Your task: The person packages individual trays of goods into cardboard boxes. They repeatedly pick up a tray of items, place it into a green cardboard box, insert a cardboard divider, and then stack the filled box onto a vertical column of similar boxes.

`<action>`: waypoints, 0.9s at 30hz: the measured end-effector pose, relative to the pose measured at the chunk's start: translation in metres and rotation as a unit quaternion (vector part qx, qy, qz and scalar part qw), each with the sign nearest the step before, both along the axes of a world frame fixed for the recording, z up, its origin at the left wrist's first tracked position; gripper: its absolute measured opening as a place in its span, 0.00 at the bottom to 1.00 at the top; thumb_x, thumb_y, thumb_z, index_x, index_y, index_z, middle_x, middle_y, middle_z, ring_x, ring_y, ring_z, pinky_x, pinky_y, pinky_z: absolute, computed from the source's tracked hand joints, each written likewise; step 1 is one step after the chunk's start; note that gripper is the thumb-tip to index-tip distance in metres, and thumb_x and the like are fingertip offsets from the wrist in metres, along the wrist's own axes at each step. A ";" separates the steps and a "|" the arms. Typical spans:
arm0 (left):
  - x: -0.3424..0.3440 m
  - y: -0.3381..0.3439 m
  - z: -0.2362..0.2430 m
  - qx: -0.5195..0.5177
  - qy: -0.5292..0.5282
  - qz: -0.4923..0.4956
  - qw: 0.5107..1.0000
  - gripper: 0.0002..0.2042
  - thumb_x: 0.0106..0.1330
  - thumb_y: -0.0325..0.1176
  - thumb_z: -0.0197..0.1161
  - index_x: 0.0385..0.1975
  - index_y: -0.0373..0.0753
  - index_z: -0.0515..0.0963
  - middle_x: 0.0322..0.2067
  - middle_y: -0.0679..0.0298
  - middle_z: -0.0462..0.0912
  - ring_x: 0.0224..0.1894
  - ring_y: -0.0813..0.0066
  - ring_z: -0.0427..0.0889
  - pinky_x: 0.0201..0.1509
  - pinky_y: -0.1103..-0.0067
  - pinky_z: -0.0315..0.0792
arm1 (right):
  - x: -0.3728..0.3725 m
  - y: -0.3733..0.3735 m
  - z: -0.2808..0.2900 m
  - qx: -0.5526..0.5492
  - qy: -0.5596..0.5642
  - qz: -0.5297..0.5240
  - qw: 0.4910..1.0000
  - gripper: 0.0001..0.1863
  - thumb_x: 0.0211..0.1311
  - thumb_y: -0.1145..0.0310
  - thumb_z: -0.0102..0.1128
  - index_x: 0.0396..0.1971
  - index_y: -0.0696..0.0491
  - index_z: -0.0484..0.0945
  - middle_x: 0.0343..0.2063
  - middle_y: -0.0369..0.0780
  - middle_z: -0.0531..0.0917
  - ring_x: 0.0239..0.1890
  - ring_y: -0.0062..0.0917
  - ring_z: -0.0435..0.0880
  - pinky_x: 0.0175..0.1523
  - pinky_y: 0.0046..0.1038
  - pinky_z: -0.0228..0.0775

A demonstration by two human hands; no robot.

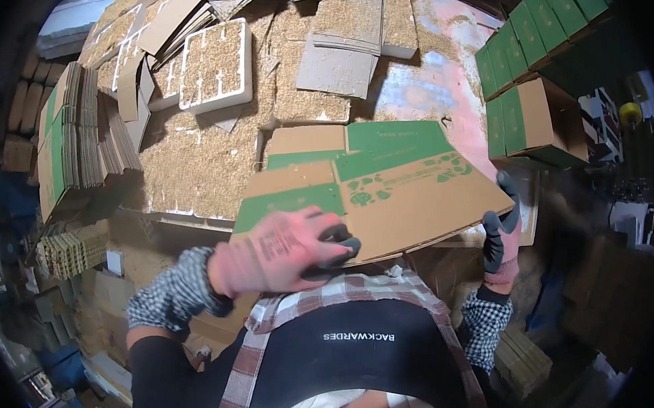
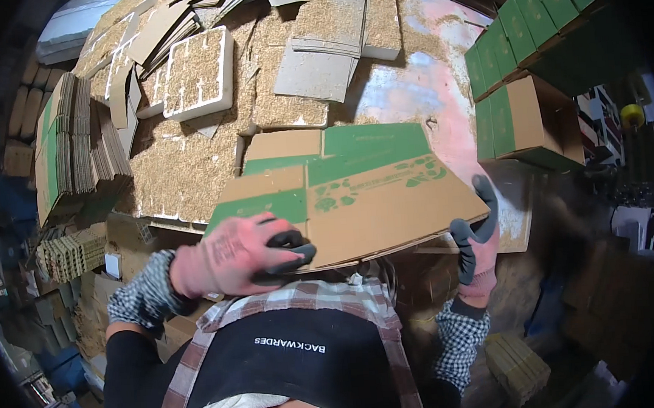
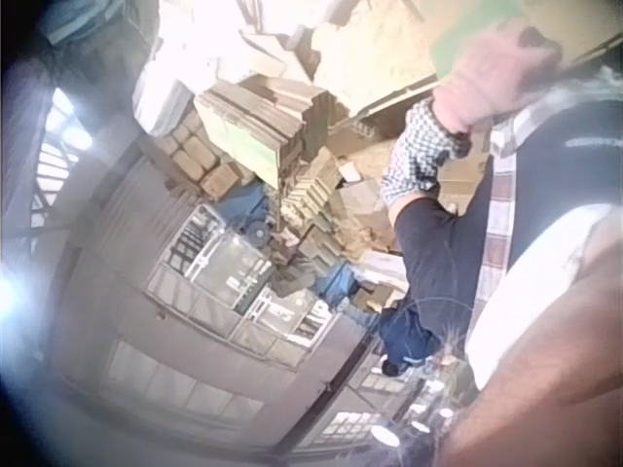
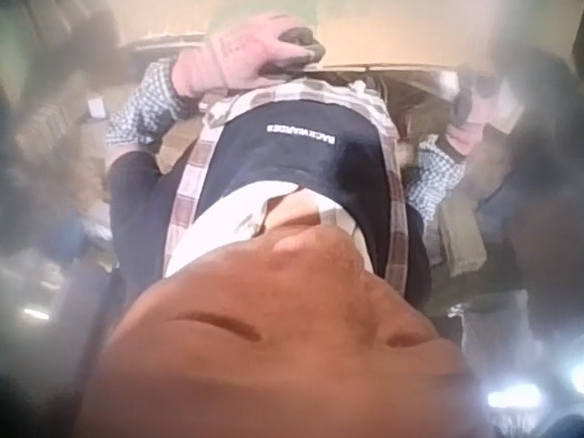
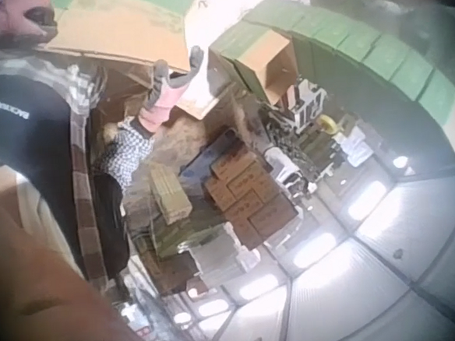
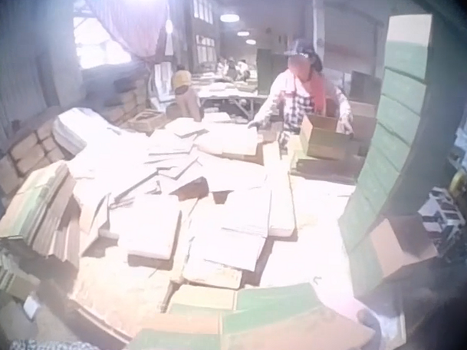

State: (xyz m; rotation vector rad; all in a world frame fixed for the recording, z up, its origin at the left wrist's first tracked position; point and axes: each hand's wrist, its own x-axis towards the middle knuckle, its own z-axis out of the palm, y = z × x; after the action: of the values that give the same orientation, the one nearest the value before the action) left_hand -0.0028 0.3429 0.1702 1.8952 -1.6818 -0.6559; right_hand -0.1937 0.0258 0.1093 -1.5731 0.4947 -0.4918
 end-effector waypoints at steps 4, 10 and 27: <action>0.086 0.019 -0.040 0.038 0.386 0.104 0.916 0.20 0.51 0.31 0.74 0.46 0.36 0.82 0.38 0.60 0.81 0.39 0.73 0.81 0.44 0.78 0.74 | 0.064 0.019 -0.016 -0.056 -0.020 0.029 0.998 0.27 0.63 0.63 0.61 0.59 0.60 0.69 0.53 0.41 0.75 0.56 0.26 0.73 0.61 0.27 0.65; 0.116 0.001 -0.029 0.057 0.332 0.115 0.935 0.20 0.56 0.30 0.71 0.49 0.34 0.80 0.33 0.66 0.82 0.35 0.78 0.79 0.41 0.83 0.73 | 0.092 -0.013 -0.008 -0.132 -0.054 0.045 0.989 0.15 0.59 0.73 0.53 0.46 0.59 0.76 0.50 0.45 0.75 0.50 0.30 0.75 0.55 0.27 0.69; 0.048 0.041 -0.074 0.084 0.092 0.053 0.991 0.51 0.48 0.48 0.76 0.71 0.46 0.52 0.72 0.43 0.38 0.73 0.42 0.43 0.73 0.57 0.46 | 0.183 0.050 -0.039 -0.662 0.012 -0.035 0.748 0.27 0.47 0.60 0.65 0.51 0.43 0.76 0.56 0.42 0.69 0.62 0.40 0.63 0.68 0.52 0.47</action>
State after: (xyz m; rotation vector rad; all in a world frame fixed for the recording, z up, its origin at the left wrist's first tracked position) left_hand 0.0453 0.3835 0.0964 1.9559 -1.4385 -0.9238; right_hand -0.0108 0.0761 0.0698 -2.9351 0.1596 -0.9957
